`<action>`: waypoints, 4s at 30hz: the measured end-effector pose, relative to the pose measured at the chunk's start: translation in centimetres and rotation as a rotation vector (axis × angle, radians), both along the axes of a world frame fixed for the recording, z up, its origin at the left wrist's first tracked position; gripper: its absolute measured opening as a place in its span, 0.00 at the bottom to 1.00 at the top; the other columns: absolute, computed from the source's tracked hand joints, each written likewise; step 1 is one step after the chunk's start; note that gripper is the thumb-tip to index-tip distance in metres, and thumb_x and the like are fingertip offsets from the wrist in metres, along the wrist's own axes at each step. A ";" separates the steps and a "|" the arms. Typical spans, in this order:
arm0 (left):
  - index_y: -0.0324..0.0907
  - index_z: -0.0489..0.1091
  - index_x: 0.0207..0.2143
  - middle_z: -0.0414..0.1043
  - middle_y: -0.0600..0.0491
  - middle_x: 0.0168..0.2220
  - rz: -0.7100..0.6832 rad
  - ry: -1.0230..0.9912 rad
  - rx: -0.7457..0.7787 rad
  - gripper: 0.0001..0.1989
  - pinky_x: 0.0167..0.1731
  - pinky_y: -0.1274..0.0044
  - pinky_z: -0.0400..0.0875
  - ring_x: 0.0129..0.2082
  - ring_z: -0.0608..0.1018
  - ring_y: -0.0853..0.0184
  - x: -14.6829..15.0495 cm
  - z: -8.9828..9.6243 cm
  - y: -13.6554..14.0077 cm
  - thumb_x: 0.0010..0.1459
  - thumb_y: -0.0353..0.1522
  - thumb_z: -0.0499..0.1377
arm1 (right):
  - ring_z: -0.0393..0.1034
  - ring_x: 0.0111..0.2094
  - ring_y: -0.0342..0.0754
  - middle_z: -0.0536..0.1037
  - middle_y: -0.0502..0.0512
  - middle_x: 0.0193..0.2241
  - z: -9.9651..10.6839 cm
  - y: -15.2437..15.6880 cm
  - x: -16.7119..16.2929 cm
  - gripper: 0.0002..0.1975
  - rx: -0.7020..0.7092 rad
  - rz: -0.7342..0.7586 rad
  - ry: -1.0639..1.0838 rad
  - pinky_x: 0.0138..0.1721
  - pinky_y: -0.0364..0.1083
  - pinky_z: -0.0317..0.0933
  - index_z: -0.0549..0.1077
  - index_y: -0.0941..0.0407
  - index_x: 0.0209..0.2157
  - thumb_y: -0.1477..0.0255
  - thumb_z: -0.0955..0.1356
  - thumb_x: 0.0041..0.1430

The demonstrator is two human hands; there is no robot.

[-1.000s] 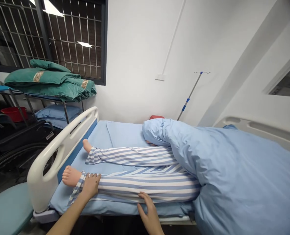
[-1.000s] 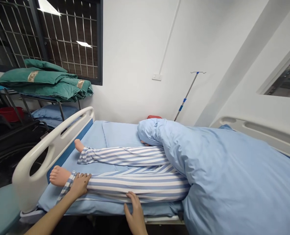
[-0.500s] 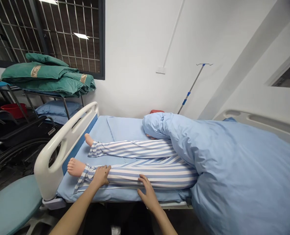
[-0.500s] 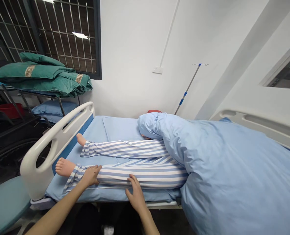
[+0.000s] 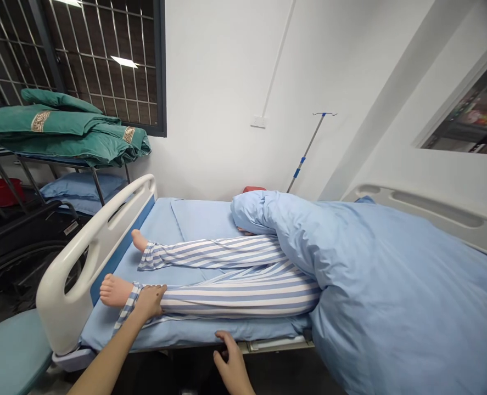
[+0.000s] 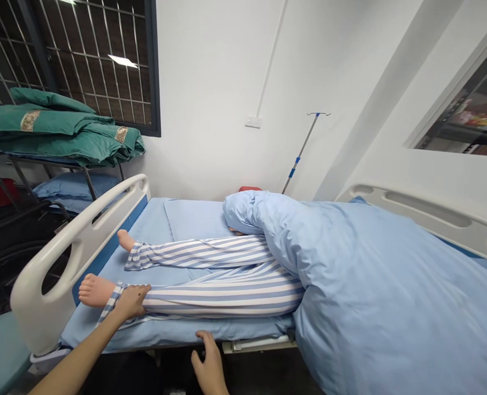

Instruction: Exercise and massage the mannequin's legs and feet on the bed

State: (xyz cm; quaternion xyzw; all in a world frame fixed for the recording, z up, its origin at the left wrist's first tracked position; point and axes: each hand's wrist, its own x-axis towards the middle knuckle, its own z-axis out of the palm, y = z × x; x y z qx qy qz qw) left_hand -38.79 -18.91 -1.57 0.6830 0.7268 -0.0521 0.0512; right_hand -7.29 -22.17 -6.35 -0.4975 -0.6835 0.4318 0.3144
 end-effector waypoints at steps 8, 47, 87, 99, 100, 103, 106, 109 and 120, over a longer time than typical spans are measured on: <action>0.42 0.65 0.45 0.73 0.46 0.42 0.002 0.048 -0.038 0.25 0.41 0.66 0.63 0.42 0.73 0.55 1.2 2.4 -0.4 0.40 0.26 0.52 | 0.70 0.38 0.53 0.74 0.58 0.39 -1.6 0.1 -2.7 0.26 -0.610 -0.060 0.523 0.35 0.50 0.64 0.68 0.54 0.42 0.67 0.72 0.36; 0.45 0.58 0.43 0.70 0.54 0.40 0.144 -0.474 0.375 0.25 0.35 0.77 0.61 0.40 0.72 0.63 13.5 2.9 5.2 0.40 0.36 0.59 | 0.66 0.44 0.50 0.74 0.54 0.38 17.3 10.0 6.3 0.13 -0.351 0.080 0.781 0.48 0.53 0.57 0.68 0.56 0.34 0.68 0.70 0.45; 0.43 0.60 0.49 0.66 0.47 0.46 -0.062 0.105 0.078 0.33 0.41 0.67 0.62 0.44 0.68 0.55 4.3 9.9 -2.6 0.34 0.31 0.57 | 0.70 0.33 0.47 0.76 0.48 0.28 4.9 5.0 -2.1 0.10 -0.876 -0.076 1.404 0.43 0.51 0.62 0.69 0.53 0.28 0.72 0.72 0.41; 0.43 0.59 0.52 0.67 0.49 0.51 0.011 -0.137 0.303 0.32 0.49 0.72 0.57 0.51 0.67 0.60 5.0 8.5 0.1 0.39 0.31 0.55 | 0.70 0.41 0.54 0.76 0.52 0.32 13.6 6.2 3.1 0.10 -0.605 0.080 1.222 0.45 0.53 0.59 0.70 0.56 0.25 0.70 0.73 0.40; 0.43 0.59 0.52 0.67 0.49 0.51 0.033 -0.148 0.311 0.33 0.49 0.73 0.57 0.51 0.67 0.60 5.4 8.5 0.6 0.38 0.32 0.56 | 0.70 0.40 0.54 0.76 0.52 0.32 14.3 6.5 3.4 0.10 -0.585 0.084 1.206 0.45 0.53 0.59 0.70 0.56 0.25 0.70 0.73 0.40; 0.43 0.59 0.51 0.68 0.49 0.49 0.090 -0.191 0.333 0.33 0.46 0.73 0.59 0.48 0.69 0.58 6.9 8.2 1.8 0.37 0.34 0.58 | 0.71 0.39 0.53 0.76 0.52 0.31 16.1 7.3 4.4 0.10 -0.514 0.069 1.149 0.43 0.53 0.60 0.68 0.57 0.23 0.71 0.73 0.40; 0.45 0.60 0.48 0.71 0.51 0.43 0.103 -0.269 0.344 0.31 0.39 0.74 0.61 0.43 0.72 0.59 8.9 6.7 2.9 0.37 0.34 0.58 | 0.71 0.37 0.52 0.76 0.53 0.31 17.1 8.1 5.3 0.12 -0.447 0.050 1.048 0.42 0.52 0.60 0.69 0.57 0.28 0.70 0.73 0.40; 0.47 0.61 0.45 0.72 0.54 0.40 0.136 -0.360 0.329 0.26 0.35 0.76 0.60 0.40 0.73 0.61 10.8 4.4 3.4 0.38 0.34 0.58 | 0.70 0.36 0.50 0.76 0.54 0.31 17.2 8.5 5.9 0.13 -0.400 0.033 0.944 0.41 0.51 0.61 0.70 0.57 0.30 0.69 0.73 0.41; 0.47 0.61 0.42 0.71 0.55 0.37 0.170 -0.418 0.304 0.21 0.37 0.77 0.59 0.40 0.72 0.63 11.8 2.7 3.2 0.42 0.33 0.56 | 0.68 0.39 0.49 0.73 0.53 0.34 15.2 8.7 5.8 0.14 -0.368 -0.010 0.830 0.40 0.50 0.64 0.70 0.56 0.34 0.70 0.72 0.42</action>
